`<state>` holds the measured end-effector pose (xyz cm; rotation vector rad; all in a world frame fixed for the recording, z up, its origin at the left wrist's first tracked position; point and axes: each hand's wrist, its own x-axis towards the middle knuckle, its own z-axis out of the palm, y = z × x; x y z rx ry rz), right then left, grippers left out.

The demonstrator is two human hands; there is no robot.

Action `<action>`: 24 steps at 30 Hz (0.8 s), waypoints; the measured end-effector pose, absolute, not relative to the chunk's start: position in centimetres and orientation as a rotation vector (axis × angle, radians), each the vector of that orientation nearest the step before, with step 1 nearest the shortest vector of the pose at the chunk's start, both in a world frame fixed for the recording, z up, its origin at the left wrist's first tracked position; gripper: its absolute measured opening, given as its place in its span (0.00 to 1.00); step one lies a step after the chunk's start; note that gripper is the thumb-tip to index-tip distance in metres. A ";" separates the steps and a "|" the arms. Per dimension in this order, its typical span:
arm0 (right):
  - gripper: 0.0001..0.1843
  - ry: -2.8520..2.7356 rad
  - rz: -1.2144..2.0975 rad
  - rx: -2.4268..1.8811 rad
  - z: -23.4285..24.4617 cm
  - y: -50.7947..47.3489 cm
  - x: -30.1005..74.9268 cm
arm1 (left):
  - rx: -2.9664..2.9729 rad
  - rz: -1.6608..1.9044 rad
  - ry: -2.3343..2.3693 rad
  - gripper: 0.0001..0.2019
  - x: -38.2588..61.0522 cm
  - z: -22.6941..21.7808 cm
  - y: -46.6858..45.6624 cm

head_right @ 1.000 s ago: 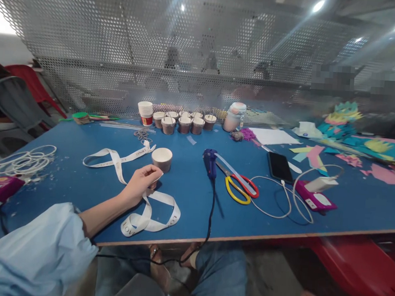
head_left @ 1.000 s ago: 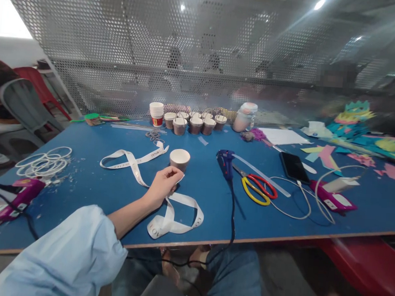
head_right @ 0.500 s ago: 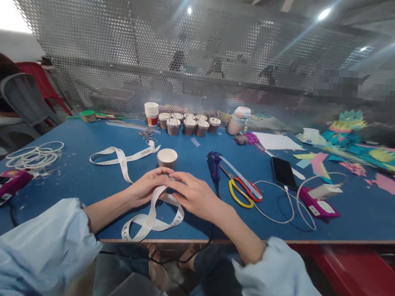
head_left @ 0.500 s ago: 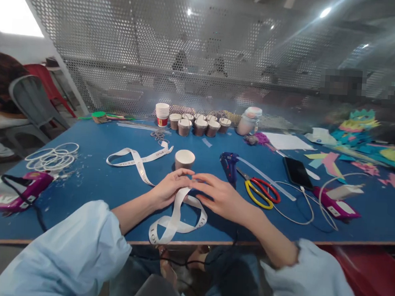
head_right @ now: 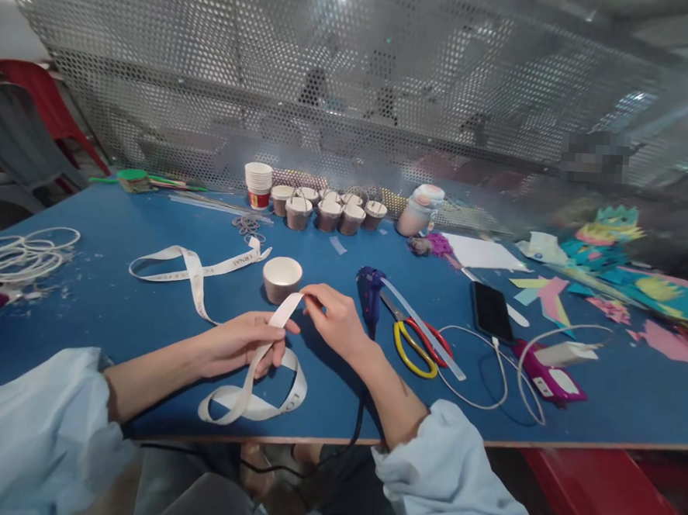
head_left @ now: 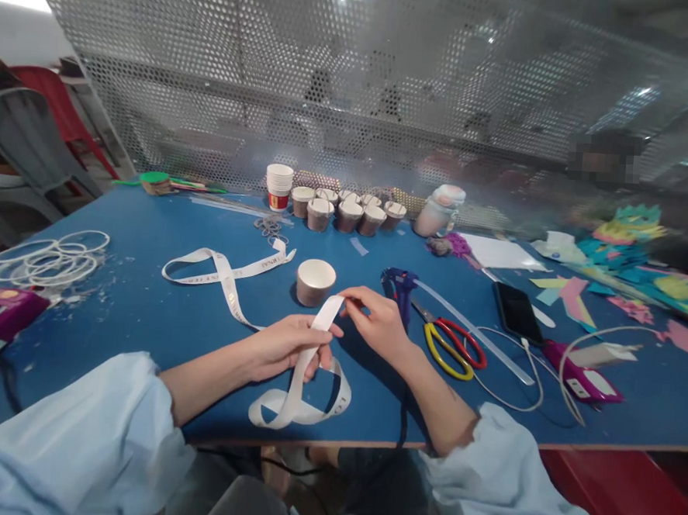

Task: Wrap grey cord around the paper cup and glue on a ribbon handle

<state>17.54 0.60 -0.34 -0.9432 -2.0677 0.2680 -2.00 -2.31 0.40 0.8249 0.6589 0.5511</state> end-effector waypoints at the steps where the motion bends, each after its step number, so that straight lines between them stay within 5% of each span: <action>1: 0.09 -2.023 0.258 -0.971 -0.4 0.7 17.7 | 0.853 0.546 0.685 0.16 -2.1 0.5 -2.2; 8: 0.08 -1.840 0.292 -1.097 -0.4 1.4 18.6 | 1.290 0.701 0.977 0.24 -4.4 1.6 0.3; 15: 0.07 -1.730 0.515 -1.146 -0.5 1.4 18.1 | 1.308 0.918 1.107 0.13 -7.1 2.6 2.8; 24: 0.12 -1.502 0.948 -1.097 -0.5 1.7 17.1 | 1.201 1.052 1.084 0.15 -7.2 1.5 3.8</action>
